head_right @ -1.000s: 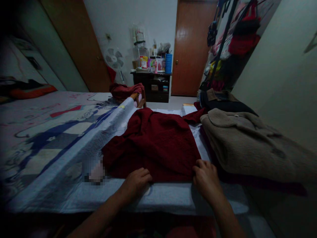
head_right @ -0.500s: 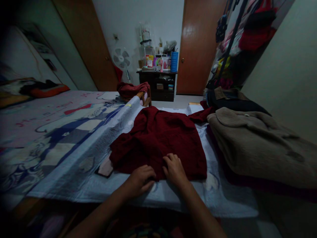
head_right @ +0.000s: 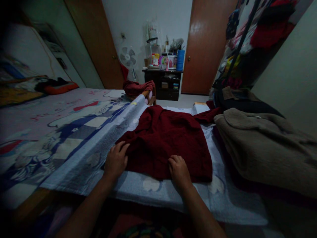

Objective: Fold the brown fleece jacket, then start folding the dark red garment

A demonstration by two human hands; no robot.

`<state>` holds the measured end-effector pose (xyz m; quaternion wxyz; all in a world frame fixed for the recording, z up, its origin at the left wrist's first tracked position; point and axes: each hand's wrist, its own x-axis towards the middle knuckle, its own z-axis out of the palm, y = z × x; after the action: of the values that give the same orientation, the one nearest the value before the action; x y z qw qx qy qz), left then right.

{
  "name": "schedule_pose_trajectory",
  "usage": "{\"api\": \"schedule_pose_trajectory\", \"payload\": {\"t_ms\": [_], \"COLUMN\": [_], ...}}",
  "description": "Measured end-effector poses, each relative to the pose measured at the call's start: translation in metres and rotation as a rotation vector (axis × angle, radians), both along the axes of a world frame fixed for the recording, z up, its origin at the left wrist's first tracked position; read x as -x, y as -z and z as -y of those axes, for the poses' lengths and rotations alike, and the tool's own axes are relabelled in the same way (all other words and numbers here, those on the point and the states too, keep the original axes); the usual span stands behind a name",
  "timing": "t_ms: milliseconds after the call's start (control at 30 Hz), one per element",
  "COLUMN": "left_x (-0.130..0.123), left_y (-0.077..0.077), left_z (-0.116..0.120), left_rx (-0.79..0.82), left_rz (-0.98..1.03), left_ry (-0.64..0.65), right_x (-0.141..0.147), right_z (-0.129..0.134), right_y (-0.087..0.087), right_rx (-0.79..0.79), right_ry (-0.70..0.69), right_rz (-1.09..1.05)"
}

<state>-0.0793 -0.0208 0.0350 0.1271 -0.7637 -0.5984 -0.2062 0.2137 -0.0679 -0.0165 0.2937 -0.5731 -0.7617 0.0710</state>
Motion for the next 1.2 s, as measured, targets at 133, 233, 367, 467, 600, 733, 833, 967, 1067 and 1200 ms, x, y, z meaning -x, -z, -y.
{"api": "schedule_pose_trajectory", "payload": {"t_ms": [133, 233, 367, 467, 600, 733, 833, 967, 1067, 1200], "left_x": [0.018, 0.027, 0.036, 0.039, 0.043, 0.04, 0.022, -0.026, -0.061, -0.088], "left_y": [0.001, -0.004, -0.01, -0.011, -0.013, -0.021, -0.031, -0.038, -0.031, -0.014], "left_z": [-0.006, -0.008, -0.007, -0.003, 0.004, 0.007, 0.009, 0.016, 0.023, 0.027], "left_rx": [-0.003, -0.027, 0.032, 0.173, 0.41, 0.517, 0.507, 0.533, 0.585, 0.619], "left_rz": [0.07, 0.088, 0.053, -0.012, -0.123, -0.158, -0.084, 0.116, 0.182, 0.121], "left_ry": [0.031, 0.041, 0.065, 0.069, 0.086, 0.104, 0.2, 0.508, 0.699, 0.776], "right_x": [-0.004, -0.012, -0.027, -0.034, -0.037, -0.04, -0.045, -0.055, -0.069, -0.093], "right_z": [0.0, 0.002, 0.011, 0.019, 0.028, 0.035, 0.038, 0.043, 0.047, 0.053], "right_y": [-0.003, -0.012, -0.028, -0.037, -0.038, -0.032, -0.03, -0.039, -0.052, -0.066], "right_rx": [-0.016, -0.012, 0.012, 0.079, 0.207, 0.137, 0.084, 0.048, 0.014, 0.04], "right_ry": [-0.002, -0.006, -0.065, -0.145, -0.208, -0.1, -0.023, 0.066, 0.18, 0.447], "right_rz": [-0.144, -0.257, -0.321, -0.273, -0.19, -0.238, -0.143, 0.06, 0.226, 0.399]}}
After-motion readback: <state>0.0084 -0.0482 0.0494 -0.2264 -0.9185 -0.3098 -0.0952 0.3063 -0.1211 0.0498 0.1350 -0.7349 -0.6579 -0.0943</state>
